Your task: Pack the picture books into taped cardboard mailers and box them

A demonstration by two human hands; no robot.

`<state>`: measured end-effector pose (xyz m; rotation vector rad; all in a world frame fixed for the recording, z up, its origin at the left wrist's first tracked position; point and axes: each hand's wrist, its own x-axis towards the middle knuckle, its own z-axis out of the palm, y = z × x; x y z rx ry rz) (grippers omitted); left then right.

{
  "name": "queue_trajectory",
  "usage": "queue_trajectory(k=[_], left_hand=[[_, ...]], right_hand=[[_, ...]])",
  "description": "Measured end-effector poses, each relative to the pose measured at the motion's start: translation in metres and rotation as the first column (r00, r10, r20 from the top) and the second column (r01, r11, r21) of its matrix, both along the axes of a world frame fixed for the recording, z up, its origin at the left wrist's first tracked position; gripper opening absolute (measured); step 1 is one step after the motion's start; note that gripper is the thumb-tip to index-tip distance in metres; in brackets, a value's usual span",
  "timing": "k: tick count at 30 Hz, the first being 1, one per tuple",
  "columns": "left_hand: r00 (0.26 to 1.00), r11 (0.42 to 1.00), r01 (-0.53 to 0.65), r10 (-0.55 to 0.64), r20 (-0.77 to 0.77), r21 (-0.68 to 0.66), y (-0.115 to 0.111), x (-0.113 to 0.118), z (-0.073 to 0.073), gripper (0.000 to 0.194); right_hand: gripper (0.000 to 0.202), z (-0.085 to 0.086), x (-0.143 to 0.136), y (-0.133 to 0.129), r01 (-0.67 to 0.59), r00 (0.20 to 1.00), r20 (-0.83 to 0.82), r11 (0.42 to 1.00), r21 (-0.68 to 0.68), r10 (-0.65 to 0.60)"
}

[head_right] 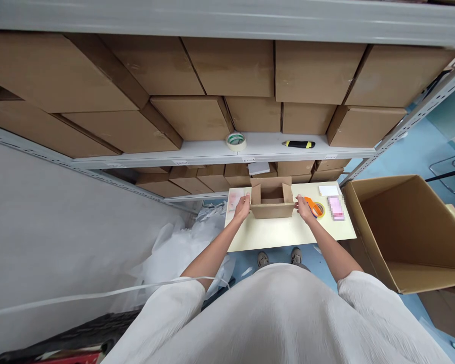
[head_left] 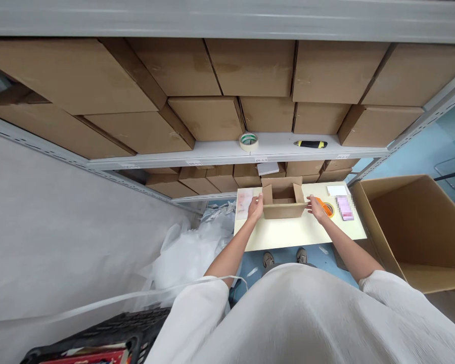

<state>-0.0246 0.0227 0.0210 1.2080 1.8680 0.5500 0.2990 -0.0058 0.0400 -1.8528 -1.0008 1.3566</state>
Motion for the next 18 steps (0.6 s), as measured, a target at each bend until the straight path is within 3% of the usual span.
queue_trajectory(k=[3,6,8,10,12,14,16,18], left_hand=[[1.000,1.000,-0.018,0.018,-0.014,-0.015,-0.004,0.003,0.003,0.061],[0.996,0.983,0.039,-0.025,-0.082,0.180,-0.003,0.007,0.013,0.045],[0.977,0.919,0.200,-0.163,-0.134,0.340,0.000,0.011,0.023,0.036],[0.903,0.799,0.430,-0.379,-0.203,0.420,0.002,0.019,0.033,0.038],[0.782,0.674,0.622,-0.562,-0.271,0.398,0.004,0.027,0.042,0.046],[0.681,0.599,0.732,-0.658,-0.322,0.324,0.005,0.032,0.047,0.054],[0.628,0.578,0.777,-0.690,-0.359,0.249,0.004,0.032,0.051,0.056],[0.620,0.588,0.780,-0.683,-0.385,0.214,0.003,0.027,0.053,0.052]], right_hand=[[0.063,-0.002,0.005,-0.001,-0.064,0.995,0.079,0.998,-0.007,0.064],[0.053,0.004,0.004,0.006,-0.120,0.963,0.259,0.981,0.155,0.077],[0.044,0.013,-0.001,0.012,-0.237,0.914,0.393,0.919,0.314,0.101],[0.038,0.023,-0.011,0.018,-0.440,0.840,0.498,0.805,0.398,0.213],[0.037,0.033,-0.023,0.023,-0.647,0.722,0.579,0.666,0.372,0.379],[0.041,0.042,-0.033,0.024,-0.783,0.585,0.636,0.556,0.280,0.503],[0.041,0.049,-0.039,0.023,-0.841,0.477,0.685,0.513,0.172,0.551],[0.038,0.055,-0.039,0.019,-0.844,0.417,0.730,0.529,0.089,0.542]])
